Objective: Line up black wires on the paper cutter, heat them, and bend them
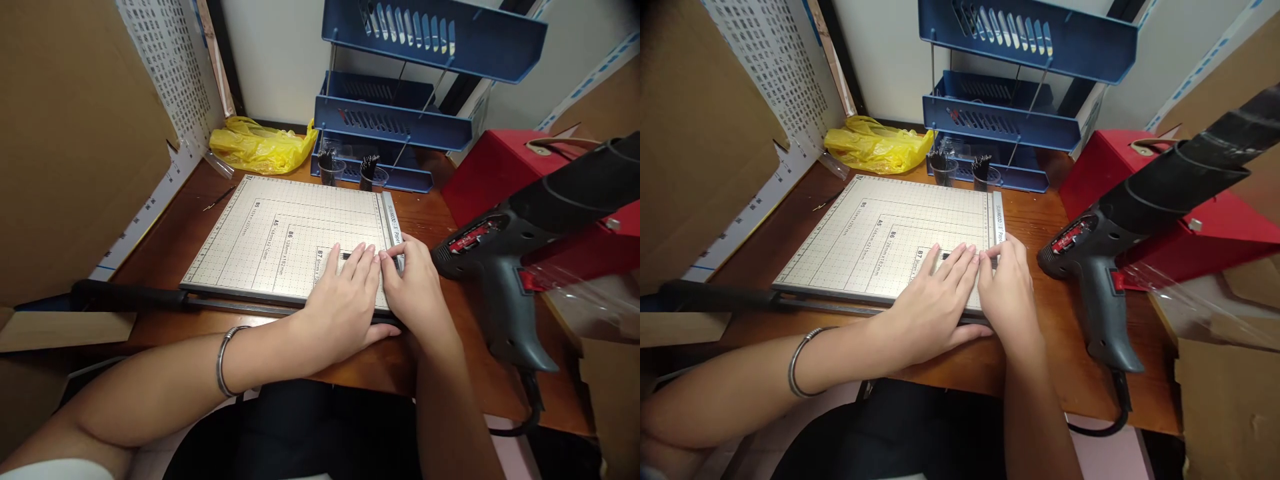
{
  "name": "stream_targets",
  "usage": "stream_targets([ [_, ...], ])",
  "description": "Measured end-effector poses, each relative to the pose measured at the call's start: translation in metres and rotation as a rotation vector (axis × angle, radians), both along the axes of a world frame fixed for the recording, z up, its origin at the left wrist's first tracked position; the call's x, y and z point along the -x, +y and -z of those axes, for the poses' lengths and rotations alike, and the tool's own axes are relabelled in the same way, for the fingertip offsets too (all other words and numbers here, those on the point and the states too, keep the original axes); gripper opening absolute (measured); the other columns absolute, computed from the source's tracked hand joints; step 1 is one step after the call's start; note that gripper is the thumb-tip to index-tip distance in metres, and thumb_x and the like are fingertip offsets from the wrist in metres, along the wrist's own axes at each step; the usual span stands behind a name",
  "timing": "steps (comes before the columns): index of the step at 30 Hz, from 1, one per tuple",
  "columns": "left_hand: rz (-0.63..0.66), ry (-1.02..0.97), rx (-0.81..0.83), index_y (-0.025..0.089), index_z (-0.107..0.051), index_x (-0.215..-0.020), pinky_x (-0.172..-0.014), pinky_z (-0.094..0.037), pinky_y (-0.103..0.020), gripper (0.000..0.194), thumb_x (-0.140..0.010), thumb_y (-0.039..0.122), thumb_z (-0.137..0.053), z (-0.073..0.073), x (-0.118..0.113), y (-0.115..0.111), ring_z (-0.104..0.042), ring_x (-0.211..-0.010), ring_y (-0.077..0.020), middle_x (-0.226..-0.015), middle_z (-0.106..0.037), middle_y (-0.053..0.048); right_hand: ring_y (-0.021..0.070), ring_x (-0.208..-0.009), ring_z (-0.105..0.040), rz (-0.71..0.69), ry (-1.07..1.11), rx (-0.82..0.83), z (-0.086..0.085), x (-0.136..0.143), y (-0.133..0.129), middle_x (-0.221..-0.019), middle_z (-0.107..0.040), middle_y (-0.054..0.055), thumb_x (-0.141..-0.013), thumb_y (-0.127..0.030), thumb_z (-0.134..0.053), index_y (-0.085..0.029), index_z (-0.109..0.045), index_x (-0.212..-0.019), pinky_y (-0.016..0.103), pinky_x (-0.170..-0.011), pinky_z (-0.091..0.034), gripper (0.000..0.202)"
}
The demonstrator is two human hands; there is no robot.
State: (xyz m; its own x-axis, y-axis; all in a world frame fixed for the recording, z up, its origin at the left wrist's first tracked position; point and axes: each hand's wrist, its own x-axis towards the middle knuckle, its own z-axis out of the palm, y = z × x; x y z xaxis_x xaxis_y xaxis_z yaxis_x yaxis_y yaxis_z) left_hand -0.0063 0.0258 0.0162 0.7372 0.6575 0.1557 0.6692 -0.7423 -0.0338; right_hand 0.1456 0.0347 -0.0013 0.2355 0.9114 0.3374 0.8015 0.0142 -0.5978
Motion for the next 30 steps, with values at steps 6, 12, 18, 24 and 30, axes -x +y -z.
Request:
stream_targets([
  [6,-0.002,-0.02,-0.038,-0.005,-0.032,-0.155,-0.123,-0.027,-0.06,0.09,-0.101,0.066,-0.039,-0.0001,-0.0011,-0.0053,-0.028,-0.154,-0.0368,-0.163,-0.03,-0.024,0.0313,-0.126,-0.057,0.01,0.019,0.008,-0.0004,0.0004,-0.0001,-0.135,-0.061,0.017,-0.092,-0.031,-0.052,-0.024,-0.052,-0.087,0.051,-0.104,-0.042,0.009],
  [12,0.018,-0.027,-0.02,-0.006,-0.032,-0.154,-0.122,-0.026,-0.064,0.088,-0.103,0.066,-0.031,0.0007,0.0007,-0.0031,-0.031,-0.153,-0.0365,-0.162,-0.033,-0.025,0.032,-0.129,-0.056,0.01,0.009,0.01,0.0,-0.0004,-0.0003,-0.136,-0.06,0.017,-0.092,-0.031,-0.053,-0.024,-0.052,-0.086,0.051,-0.104,-0.042,0.009],
  [18,0.042,-0.032,-0.001,-0.007,-0.032,-0.154,-0.123,-0.027,-0.06,0.089,-0.102,0.066,-0.034,0.0015,0.0003,-0.0003,-0.03,-0.153,-0.0369,-0.162,-0.032,-0.026,0.0315,-0.128,-0.055,0.004,0.017,0.011,0.0004,-0.0003,-0.0015,-0.135,-0.06,0.016,-0.093,-0.031,-0.052,-0.024,-0.051,-0.087,0.05,-0.102,-0.043,0.008],
  [24,0.041,-0.018,0.011,-0.006,-0.032,-0.154,-0.122,-0.027,-0.06,0.09,-0.1,0.065,-0.042,0.0002,-0.0006,0.0,-0.031,-0.153,-0.037,-0.162,-0.032,-0.025,0.0308,-0.124,-0.057,-0.003,0.025,0.002,-0.0002,-0.0003,-0.0015,-0.131,-0.061,0.014,-0.092,-0.03,-0.052,-0.025,-0.051,-0.088,0.051,-0.101,-0.043,0.007],
  [30,0.038,-0.015,-0.001,-0.007,-0.031,-0.154,-0.122,-0.029,-0.057,0.091,-0.1,0.065,-0.042,0.0011,-0.0002,-0.0002,-0.031,-0.153,-0.0373,-0.162,-0.031,-0.027,0.0324,-0.128,-0.054,0.003,0.033,0.031,-0.0018,0.0002,-0.0023,-0.136,-0.059,0.016,-0.093,-0.03,-0.051,-0.025,-0.051,-0.088,0.052,-0.103,-0.042,0.008],
])
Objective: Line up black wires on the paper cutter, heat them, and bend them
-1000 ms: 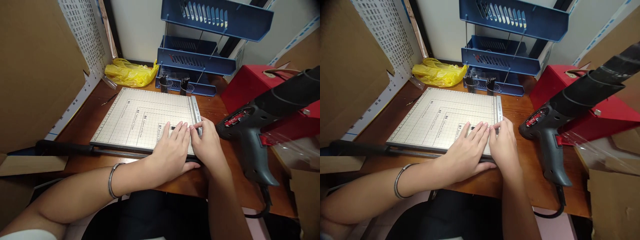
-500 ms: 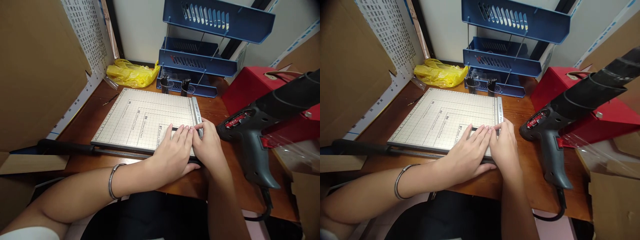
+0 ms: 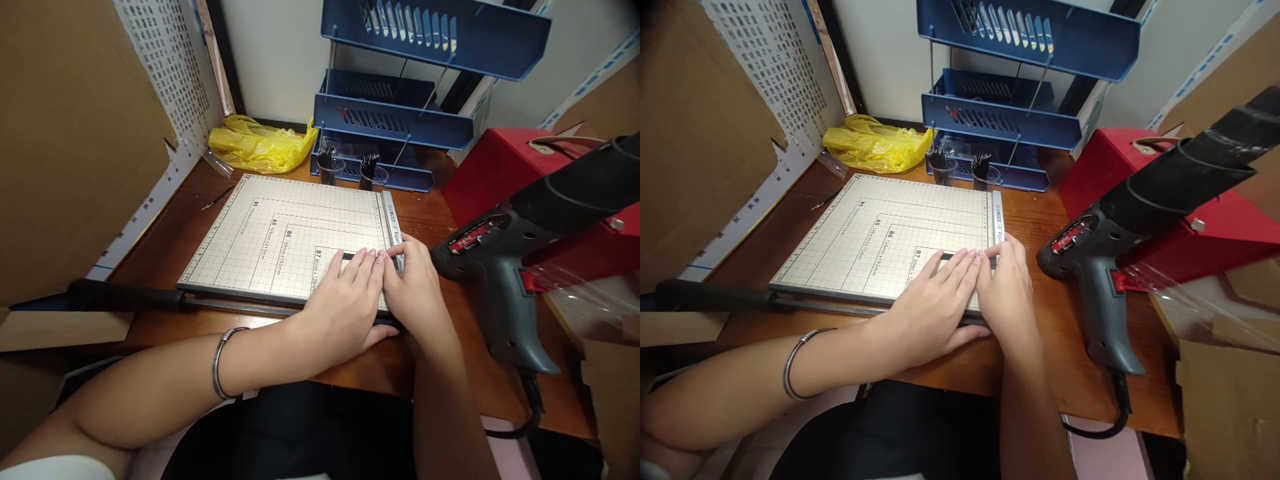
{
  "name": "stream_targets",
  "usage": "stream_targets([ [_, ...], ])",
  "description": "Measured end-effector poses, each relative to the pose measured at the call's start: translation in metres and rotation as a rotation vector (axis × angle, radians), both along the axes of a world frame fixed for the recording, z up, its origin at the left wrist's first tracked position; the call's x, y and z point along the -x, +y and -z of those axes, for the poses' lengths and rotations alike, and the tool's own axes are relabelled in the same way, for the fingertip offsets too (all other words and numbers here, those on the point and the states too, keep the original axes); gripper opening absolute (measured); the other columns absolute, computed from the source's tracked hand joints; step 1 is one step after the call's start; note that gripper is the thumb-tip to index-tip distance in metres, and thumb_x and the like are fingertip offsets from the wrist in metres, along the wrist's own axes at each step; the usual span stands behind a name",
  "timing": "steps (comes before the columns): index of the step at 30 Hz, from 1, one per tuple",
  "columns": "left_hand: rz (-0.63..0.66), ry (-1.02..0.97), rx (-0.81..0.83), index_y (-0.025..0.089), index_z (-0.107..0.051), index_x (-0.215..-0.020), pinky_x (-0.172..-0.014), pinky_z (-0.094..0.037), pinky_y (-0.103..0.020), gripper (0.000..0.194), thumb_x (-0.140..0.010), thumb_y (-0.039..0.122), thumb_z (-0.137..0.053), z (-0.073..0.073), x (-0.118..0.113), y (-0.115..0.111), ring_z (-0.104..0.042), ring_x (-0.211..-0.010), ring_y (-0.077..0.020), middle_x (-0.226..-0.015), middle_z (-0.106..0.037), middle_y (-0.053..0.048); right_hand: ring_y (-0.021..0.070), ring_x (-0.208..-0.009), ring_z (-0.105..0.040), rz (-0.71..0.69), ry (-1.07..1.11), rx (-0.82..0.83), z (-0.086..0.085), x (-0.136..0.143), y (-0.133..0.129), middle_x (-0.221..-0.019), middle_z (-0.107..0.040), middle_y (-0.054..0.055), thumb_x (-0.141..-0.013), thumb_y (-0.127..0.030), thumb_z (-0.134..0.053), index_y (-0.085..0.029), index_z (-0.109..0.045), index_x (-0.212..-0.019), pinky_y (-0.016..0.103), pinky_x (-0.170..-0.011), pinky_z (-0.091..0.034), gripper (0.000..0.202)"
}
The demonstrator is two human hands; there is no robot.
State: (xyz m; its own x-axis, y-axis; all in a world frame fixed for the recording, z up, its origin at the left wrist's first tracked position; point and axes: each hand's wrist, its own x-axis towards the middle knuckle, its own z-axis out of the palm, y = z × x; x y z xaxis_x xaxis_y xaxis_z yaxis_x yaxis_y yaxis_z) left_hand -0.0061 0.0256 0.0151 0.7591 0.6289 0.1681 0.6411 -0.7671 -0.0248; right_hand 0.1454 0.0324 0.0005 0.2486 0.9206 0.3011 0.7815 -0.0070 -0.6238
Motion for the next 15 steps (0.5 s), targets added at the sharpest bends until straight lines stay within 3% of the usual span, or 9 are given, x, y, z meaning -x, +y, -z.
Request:
stream_targets([
  [15,0.008,0.015,0.045,-0.007,-0.031,-0.154,-0.123,-0.028,-0.055,0.091,-0.1,0.065,-0.044,-0.0037,0.0004,-0.0001,-0.031,-0.153,-0.0374,-0.162,-0.031,-0.027,0.0321,-0.127,-0.055,0.005,-0.005,0.003,-0.0004,0.0003,0.0006,-0.133,-0.06,0.015,-0.093,-0.031,-0.051,-0.025,-0.051,-0.088,0.052,-0.103,-0.042,0.008],
])
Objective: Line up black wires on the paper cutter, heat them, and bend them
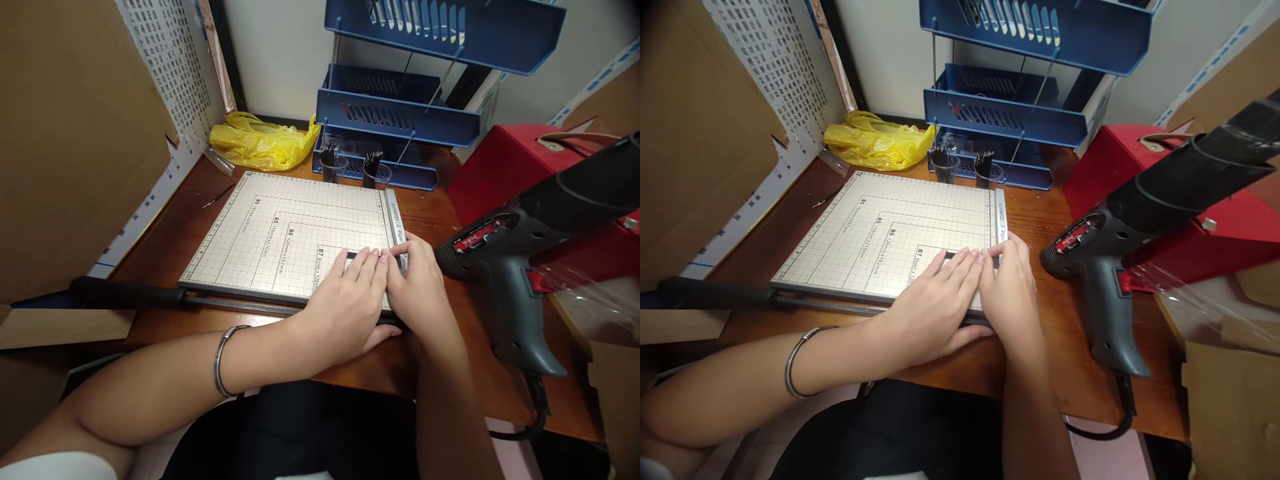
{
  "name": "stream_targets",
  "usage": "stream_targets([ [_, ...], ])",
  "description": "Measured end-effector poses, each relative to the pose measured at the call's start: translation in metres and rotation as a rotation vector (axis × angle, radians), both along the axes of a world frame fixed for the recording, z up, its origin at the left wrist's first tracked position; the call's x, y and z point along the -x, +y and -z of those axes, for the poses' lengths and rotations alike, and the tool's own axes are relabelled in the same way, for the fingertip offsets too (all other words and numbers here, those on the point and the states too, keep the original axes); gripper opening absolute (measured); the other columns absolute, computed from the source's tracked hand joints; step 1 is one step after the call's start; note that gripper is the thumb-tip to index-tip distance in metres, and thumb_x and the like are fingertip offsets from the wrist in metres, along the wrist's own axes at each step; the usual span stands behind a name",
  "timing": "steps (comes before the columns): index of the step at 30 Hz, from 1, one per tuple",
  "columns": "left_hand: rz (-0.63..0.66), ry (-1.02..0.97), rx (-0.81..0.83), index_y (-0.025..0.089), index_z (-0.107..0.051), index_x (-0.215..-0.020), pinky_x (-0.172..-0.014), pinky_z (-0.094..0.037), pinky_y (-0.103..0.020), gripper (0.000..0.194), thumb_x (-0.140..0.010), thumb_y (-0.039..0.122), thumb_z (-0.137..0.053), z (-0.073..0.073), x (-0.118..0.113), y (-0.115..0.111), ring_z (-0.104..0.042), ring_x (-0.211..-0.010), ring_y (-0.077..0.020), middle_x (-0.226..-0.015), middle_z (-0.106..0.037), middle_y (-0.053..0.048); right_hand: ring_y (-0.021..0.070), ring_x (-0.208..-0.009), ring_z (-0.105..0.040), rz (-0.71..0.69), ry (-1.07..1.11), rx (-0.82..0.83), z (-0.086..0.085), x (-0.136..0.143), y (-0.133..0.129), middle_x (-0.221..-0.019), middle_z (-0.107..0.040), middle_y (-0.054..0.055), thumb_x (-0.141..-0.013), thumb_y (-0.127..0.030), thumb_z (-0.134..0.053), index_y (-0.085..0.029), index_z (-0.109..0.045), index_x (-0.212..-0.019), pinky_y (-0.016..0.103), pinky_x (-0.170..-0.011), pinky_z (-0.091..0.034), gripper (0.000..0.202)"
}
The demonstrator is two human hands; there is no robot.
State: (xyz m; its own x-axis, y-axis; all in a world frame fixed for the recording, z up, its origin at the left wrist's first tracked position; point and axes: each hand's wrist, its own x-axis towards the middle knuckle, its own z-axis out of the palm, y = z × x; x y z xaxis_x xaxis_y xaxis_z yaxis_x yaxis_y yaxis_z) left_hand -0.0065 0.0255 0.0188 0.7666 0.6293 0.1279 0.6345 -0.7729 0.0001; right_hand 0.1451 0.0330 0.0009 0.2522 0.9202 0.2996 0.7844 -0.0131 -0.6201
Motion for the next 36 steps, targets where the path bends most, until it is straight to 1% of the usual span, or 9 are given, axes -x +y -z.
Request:
stream_targets([
  [5,0.0,-0.018,0.008,-0.007,-0.032,-0.154,-0.123,-0.028,-0.056,0.089,-0.1,0.063,-0.045,-0.0002,-0.0006,-0.0005,-0.031,-0.153,-0.037,-0.162,-0.032,-0.027,0.0306,-0.122,-0.057,-0.004,0.004,-0.015,-0.0006,0.0009,-0.001,-0.13,-0.061,0.014,-0.093,-0.03,-0.051,-0.025,-0.051,-0.088,0.052,-0.104,-0.041,0.008],
  [10,-0.005,-0.038,0.036,-0.004,-0.032,-0.154,-0.121,-0.025,-0.065,0.086,-0.1,0.061,-0.046,-0.0028,0.0002,0.001,-0.031,-0.153,-0.0369,-0.163,-0.032,-0.025,0.0304,-0.123,-0.056,-0.005,0.0,-0.008,-0.0002,0.0005,-0.001,-0.13,-0.06,0.014,-0.094,-0.03,-0.051,-0.025,-0.052,-0.088,0.051,-0.103,-0.042,0.008],
  [14,0.008,-0.039,0.053,-0.005,-0.033,-0.154,-0.123,-0.025,-0.061,0.087,-0.099,0.062,-0.049,-0.0045,0.0011,0.0028,-0.033,-0.152,-0.0367,-0.162,-0.034,-0.025,0.0301,-0.123,-0.057,-0.01,0.002,-0.01,-0.0007,0.0003,-0.001,-0.129,-0.061,0.014,-0.093,-0.029,-0.051,-0.025,-0.052,-0.088,0.051,-0.104,-0.041,0.007],
  [17,0.011,-0.037,0.029,-0.006,-0.034,-0.153,-0.124,-0.024,-0.057,0.089,-0.098,0.063,-0.049,-0.0032,0.0013,0.0025,-0.034,-0.152,-0.0367,-0.162,-0.035,-0.025,0.0305,-0.124,-0.056,-0.012,0.008,-0.016,-0.0004,0.0001,-0.0011,-0.131,-0.061,0.014,-0.093,-0.029,-0.051,-0.025,-0.052,-0.088,0.051,-0.104,-0.042,0.007],
  [20,0.012,-0.027,-0.003,-0.007,-0.033,-0.153,-0.124,-0.026,-0.053,0.091,-0.098,0.063,-0.05,-0.0007,0.0014,0.0017,-0.032,-0.152,-0.0368,-0.162,-0.033,-0.026,0.0313,-0.128,-0.054,-0.02,0.017,-0.017,0.0006,-0.0005,-0.0011,-0.135,-0.059,0.013,-0.093,-0.03,-0.051,-0.025,-0.052,-0.088,0.052,-0.104,-0.042,0.008],
  [24,0.017,-0.028,-0.016,-0.007,-0.034,-0.153,-0.124,-0.027,-0.051,0.091,-0.098,0.063,-0.05,0.0008,0.001,0.0022,-0.033,-0.152,-0.037,-0.161,-0.035,-0.026,0.0314,-0.127,-0.055,-0.012,0.009,-0.011,0.0013,-0.0009,-0.0009,-0.135,-0.06,0.013,-0.094,-0.03,-0.051,-0.025,-0.052,-0.088,0.053,-0.105,-0.041,0.008],
  [32,0.02,-0.05,0.019,-0.007,-0.035,-0.153,-0.125,-0.026,-0.048,0.09,-0.097,0.061,-0.053,-0.0013,0.0007,0.0036,-0.035,-0.151,-0.0365,-0.161,-0.035,-0.025,0.0308,-0.126,-0.056,-0.005,0.012,0.006,-0.0007,-0.0002,-0.0014,-0.135,-0.06,0.014,-0.093,-0.029,-0.051,-0.025,-0.052,-0.089,0.051,-0.105,-0.042,0.006],
  [34,0.021,-0.053,0.026,-0.007,-0.035,-0.153,-0.126,-0.024,-0.051,0.089,-0.097,0.06,-0.053,-0.0021,0.0013,0.0031,-0.035,-0.151,-0.0366,-0.161,-0.036,-0.026,0.0308,-0.127,-0.056,-0.007,0.014,0.007,-0.0011,0.0,-0.0016,-0.135,-0.059,0.014,-0.094,-0.029,-0.051,-0.025,-0.052,-0.089,0.051,-0.106,-0.041,0.006],
  [36,0.02,-0.057,0.032,-0.006,-0.034,-0.153,-0.125,-0.021,-0.059,0.088,-0.098,0.06,-0.052,-0.0027,0.0019,0.0029,-0.034,-0.152,-0.0373,-0.161,-0.036,-0.025,0.0309,-0.127,-0.056,-0.005,0.012,0.007,-0.0014,0.0001,-0.0018,-0.134,-0.06,0.014,-0.093,-0.029,-0.051,-0.025,-0.052,-0.089,0.051,-0.106,-0.041,0.006],
])
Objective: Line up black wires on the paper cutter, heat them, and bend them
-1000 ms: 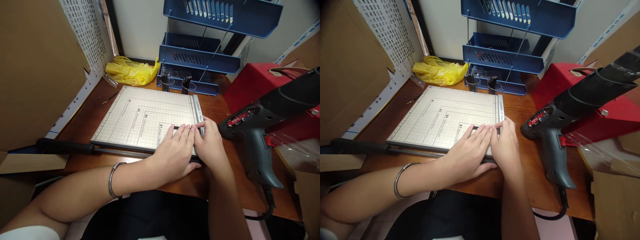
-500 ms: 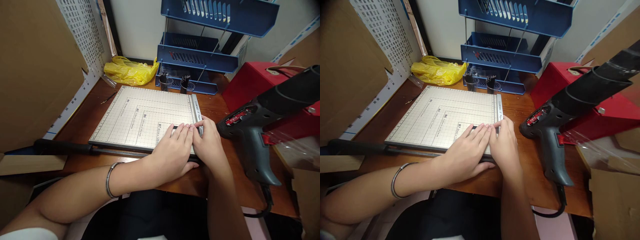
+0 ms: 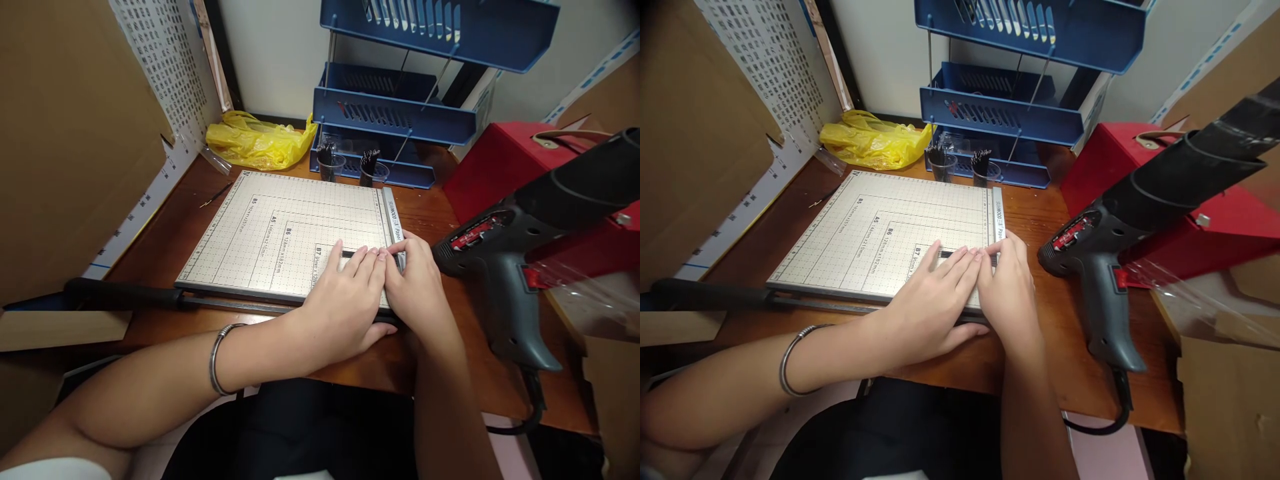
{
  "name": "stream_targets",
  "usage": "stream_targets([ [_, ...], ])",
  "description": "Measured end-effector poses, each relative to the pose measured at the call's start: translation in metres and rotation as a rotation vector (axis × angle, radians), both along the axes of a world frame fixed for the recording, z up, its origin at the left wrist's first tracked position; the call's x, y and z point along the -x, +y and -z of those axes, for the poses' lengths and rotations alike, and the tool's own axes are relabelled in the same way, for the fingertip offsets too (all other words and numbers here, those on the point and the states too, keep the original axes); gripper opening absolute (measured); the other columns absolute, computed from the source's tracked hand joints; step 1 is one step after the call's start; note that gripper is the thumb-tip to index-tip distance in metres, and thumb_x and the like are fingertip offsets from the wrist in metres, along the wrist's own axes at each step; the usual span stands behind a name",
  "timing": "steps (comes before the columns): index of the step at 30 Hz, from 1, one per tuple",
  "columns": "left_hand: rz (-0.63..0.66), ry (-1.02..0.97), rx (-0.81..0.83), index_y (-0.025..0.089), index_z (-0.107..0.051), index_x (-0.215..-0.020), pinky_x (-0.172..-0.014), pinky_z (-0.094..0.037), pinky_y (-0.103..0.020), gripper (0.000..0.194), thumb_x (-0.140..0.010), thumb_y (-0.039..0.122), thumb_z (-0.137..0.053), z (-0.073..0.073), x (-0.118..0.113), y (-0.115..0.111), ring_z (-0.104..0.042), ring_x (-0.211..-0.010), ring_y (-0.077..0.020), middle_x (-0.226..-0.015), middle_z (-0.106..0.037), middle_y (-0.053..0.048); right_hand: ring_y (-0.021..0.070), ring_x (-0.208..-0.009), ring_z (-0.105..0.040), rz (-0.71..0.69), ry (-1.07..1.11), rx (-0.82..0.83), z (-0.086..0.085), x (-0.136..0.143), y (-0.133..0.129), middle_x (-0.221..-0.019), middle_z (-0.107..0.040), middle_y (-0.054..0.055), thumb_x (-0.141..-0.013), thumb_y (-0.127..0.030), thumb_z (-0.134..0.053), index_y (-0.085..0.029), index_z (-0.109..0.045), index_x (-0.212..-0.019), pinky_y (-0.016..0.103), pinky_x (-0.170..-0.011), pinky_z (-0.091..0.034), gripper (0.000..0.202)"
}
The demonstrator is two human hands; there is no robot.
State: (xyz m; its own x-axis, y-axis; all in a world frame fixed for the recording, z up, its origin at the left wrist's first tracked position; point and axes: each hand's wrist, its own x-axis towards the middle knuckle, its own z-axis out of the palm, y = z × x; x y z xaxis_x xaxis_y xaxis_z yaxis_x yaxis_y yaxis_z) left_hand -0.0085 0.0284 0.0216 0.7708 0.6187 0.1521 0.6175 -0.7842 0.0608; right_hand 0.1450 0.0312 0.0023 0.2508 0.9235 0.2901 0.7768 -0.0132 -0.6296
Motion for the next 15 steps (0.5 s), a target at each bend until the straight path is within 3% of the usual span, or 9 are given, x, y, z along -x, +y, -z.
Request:
stream_targets([
  [9,0.01,0.0,-0.004,-0.007,-0.034,-0.153,-0.123,-0.028,-0.056,0.09,-0.097,0.061,-0.054,0.0018,0.0004,0.002,-0.034,-0.151,-0.0382,-0.162,-0.034,-0.025,0.0304,-0.128,-0.055,0.001,-0.005,0.005,-0.0002,-0.0001,0.0002,-0.133,-0.06,0.014,-0.093,-0.028,-0.051,-0.024,-0.052,-0.089,0.051,-0.107,-0.04,0.006],
  [15,0.015,-0.003,-0.001,-0.007,-0.035,-0.152,-0.126,-0.02,-0.056,0.089,-0.097,0.061,-0.053,0.0003,-0.0002,0.0015,-0.034,-0.151,-0.0375,-0.161,-0.036,-0.026,0.0301,-0.128,-0.055,0.005,0.005,0.015,-0.0011,0.0005,0.0006,-0.134,-0.059,0.014,-0.094,-0.031,-0.051,-0.024,-0.053,-0.089,0.05,-0.106,-0.04,0.009],
])
